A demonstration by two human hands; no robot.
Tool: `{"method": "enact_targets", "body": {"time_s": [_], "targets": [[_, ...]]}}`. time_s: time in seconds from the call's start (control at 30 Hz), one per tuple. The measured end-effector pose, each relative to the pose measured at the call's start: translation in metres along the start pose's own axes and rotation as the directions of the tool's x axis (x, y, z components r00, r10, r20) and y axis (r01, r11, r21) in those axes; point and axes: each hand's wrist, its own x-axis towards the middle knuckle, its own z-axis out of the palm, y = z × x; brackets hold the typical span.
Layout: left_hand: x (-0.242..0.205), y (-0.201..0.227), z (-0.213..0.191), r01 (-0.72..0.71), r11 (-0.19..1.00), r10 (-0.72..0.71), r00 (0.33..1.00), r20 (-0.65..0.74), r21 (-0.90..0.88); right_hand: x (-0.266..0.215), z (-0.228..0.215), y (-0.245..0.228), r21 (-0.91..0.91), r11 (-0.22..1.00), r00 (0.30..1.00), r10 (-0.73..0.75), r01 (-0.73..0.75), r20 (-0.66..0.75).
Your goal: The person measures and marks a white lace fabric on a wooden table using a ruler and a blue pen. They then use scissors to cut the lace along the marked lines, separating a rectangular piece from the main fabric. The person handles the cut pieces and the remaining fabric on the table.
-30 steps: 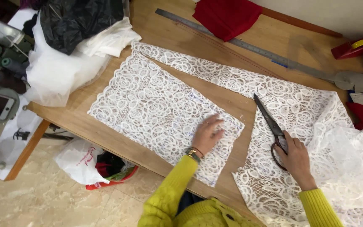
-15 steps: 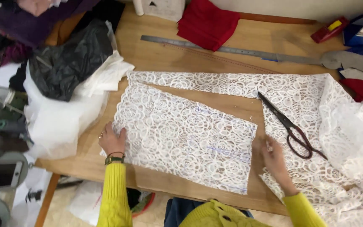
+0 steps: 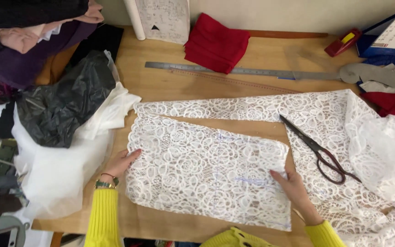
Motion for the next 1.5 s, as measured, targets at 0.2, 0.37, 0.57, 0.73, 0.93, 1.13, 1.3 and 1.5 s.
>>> {"method": "enact_targets", "body": {"time_s": [0.2, 0.37, 0.57, 0.73, 0.93, 1.13, 1.3, 1.5], "targets": [[0.01, 0.092, -0.026, -0.243, 0.85, 0.219, 0.97, -0.105, -0.467, 0.053, -0.027, -0.116, -0.072, 0.977, 0.977, -0.206, 0.202, -0.053], [0.034, 0.198, -0.059, -0.381, 0.817, 0.317, 0.924, -0.217, -0.432, 0.185, -0.047, -0.191, -0.213, 0.903, 0.917, -0.394, 0.373, -0.062], [0.314, 0.174, -0.079, -0.55, 0.801, 0.463, 0.82, -0.337, -0.236, 0.364, -0.02, -0.243, -0.171, 0.788, 0.771, -0.615, 0.591, -0.167], [0.414, 0.15, -0.043, -0.404, 0.909, 0.411, 0.819, -0.4, 0.106, 0.461, -0.014, -0.2, -0.318, 0.802, 0.757, -0.589, 0.505, -0.282], [0.321, 0.128, 0.029, -0.171, 0.844, 0.447, 0.747, -0.492, 0.508, 0.301, -0.022, -0.114, -0.613, 0.657, 0.781, -0.616, 0.439, -0.101], [0.14, 0.092, 0.155, -0.455, 0.547, 0.811, 0.497, -0.31, 0.702, 0.14, -0.113, 0.051, -0.878, 0.455, 0.73, -0.649, 0.15, -0.212], [0.051, 0.03, 0.261, -0.456, 0.401, 0.807, 0.587, -0.069, 0.794, 0.08, -0.172, 0.137, -0.83, 0.556, 0.829, -0.442, -0.046, -0.342], [0.006, 0.021, 0.3, -0.477, 0.373, 0.841, 0.536, -0.073, 0.795, 0.092, -0.177, 0.154, -0.845, 0.534, 0.74, -0.582, 0.036, -0.337]]}}
